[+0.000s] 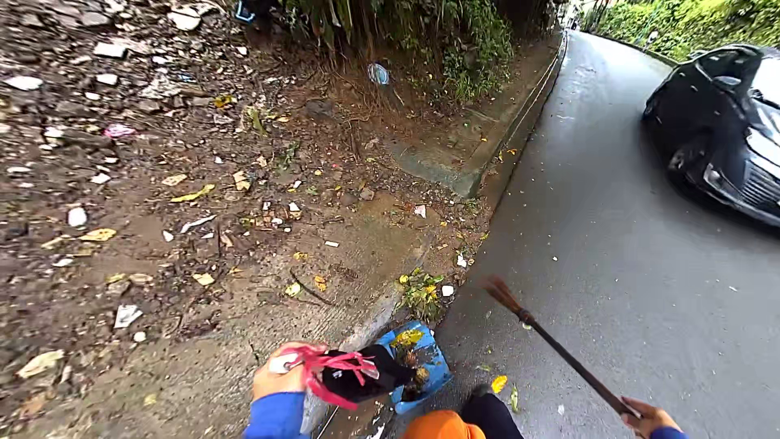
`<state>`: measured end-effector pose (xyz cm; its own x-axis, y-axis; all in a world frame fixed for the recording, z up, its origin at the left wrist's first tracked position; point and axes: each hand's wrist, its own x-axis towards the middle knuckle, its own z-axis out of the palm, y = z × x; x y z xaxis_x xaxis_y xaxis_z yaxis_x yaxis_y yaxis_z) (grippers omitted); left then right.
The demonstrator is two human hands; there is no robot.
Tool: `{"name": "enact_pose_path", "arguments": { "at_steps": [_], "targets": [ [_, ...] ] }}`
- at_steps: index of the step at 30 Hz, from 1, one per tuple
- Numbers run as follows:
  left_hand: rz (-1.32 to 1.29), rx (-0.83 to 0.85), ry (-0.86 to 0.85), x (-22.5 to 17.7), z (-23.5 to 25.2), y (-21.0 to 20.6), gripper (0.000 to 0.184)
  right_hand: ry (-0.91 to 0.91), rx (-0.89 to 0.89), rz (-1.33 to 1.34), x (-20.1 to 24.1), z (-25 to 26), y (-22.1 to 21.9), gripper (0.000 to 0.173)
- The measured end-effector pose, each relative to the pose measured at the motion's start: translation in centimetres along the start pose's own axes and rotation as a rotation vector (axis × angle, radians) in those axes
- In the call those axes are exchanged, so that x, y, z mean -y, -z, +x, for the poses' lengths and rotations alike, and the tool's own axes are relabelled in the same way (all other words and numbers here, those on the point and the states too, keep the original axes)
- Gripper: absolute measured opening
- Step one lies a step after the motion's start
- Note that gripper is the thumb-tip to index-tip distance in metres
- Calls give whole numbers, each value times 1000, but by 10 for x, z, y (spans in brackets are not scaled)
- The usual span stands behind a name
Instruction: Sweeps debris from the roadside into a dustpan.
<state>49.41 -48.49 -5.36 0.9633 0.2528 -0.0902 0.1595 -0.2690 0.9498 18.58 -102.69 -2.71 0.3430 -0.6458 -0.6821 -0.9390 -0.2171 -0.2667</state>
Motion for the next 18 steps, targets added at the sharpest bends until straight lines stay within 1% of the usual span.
{"name": "enact_pose_path", "arguments": {
  "at_steps": [2, 4, 7, 9, 11, 13, 15, 16, 17, 18],
  "targets": [
    [22, -110, 62, -27, 3, 1, 25, 17, -60, -64, 26, 47, 24, 54],
    [2, -197, 104, -38, 12, -5, 22, 73, -100, -153, 63, 98, 50, 50],
    [-83, -275, 146, -35, 31, -25, 20, 129, -75, -363, 137, 174, 85, 41],
    [-80, -313, 183, -54, 34, -53, 21, 137, -58, -456, 193, 229, 94, 38],
    [-34, -350, 115, -57, 44, -79, 23, 135, -49, -495, 241, 289, 80, 37],
    [17, -343, 52, -58, 64, -105, 24, 132, -47, -524, 282, 332, 44, 35],
    [60, -322, 47, -63, 81, -138, 23, 172, 7, -585, 320, 332, 7, 32],
    [86, -316, 47, -65, 89, -155, 24, 182, 75, -630, 337, 329, -8, 33],
    [118, -304, 43, -66, 96, -171, 26, 191, 170, -690, 351, 323, -17, 37],
    [147, -283, 41, -66, 103, -185, 28, 208, 273, -755, 362, 317, -13, 42]
  ]
}}
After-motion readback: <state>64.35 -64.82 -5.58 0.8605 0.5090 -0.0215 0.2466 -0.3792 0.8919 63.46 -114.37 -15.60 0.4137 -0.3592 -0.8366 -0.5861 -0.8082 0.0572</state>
